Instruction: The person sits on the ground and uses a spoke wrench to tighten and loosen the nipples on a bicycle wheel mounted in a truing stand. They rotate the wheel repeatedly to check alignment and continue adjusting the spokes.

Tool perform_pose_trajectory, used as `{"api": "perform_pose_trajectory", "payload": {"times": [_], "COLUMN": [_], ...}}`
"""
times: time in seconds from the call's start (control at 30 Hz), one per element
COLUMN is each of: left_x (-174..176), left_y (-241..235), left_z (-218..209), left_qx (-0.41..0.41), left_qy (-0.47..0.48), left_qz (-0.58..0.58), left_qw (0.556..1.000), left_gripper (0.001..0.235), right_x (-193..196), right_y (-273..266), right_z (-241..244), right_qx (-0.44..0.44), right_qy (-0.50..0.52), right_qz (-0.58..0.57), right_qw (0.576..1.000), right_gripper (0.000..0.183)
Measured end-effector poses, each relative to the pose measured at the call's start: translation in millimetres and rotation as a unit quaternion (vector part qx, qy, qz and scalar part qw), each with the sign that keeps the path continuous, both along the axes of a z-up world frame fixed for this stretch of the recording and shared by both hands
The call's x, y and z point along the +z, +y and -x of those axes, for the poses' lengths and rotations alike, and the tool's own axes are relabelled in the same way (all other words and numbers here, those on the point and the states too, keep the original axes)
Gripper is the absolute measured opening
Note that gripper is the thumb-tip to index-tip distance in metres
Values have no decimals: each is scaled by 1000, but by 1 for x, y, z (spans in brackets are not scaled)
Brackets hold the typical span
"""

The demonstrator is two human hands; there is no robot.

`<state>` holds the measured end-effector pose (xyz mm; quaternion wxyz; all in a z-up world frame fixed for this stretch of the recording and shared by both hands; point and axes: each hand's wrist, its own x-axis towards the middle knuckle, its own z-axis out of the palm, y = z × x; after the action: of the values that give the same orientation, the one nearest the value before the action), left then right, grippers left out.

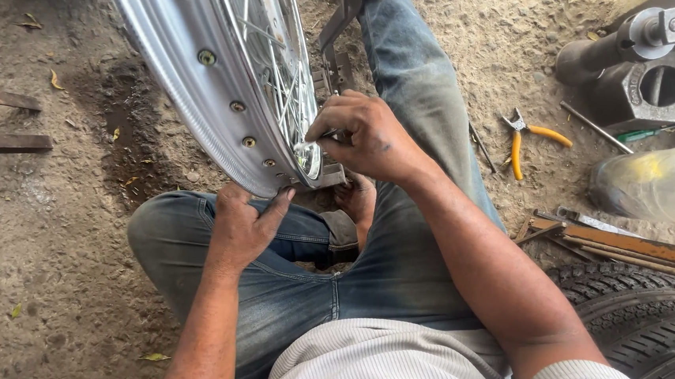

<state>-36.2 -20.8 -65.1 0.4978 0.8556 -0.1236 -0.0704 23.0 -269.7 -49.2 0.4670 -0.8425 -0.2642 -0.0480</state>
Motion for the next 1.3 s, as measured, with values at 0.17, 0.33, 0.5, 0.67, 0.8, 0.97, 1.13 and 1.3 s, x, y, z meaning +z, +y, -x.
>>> {"api": "perform_pose_trajectory", "payload": {"times": [0.17, 0.33, 0.5, 0.67, 0.8, 0.97, 1.13, 1.3], "left_x": [6, 17, 32, 44, 52, 67, 74, 72], "left_y": [-11, -13, -13, -16, -26, -34, -36, -38], "left_z": [2, -2, -8, -21, -30, -33, -40, -43], "left_qx": [23, 12, -13, -26, -1, 32, 23, 25], "left_qy": [-45, -84, -136, -144, -215, -146, -92, -141], "left_qz": [38, 80, 98, 153, 146, 270, 294, 288], "left_qw": [998, 993, 986, 977, 966, 951, 951, 947], "left_gripper": [12, 17, 29, 38, 38, 39, 33, 33], "right_x": [11, 14, 8, 4, 19, 43, 52, 51], "right_y": [10, 6, 0, 11, 15, 30, 41, 51], "right_z": [8, 7, 8, 15, 13, -4, -23, -42], "right_qx": [23, 58, 54, -6, -25, -49, -55, -12], "right_qy": [-23, 1, 185, 162, 131, 106, 16, -16], "right_qz": [-21, -84, -235, -293, -302, -359, -397, -511], "right_qw": [999, 995, 953, 942, 944, 926, 916, 860], "right_gripper": [19, 19, 15, 17, 17, 14, 43, 62]}}
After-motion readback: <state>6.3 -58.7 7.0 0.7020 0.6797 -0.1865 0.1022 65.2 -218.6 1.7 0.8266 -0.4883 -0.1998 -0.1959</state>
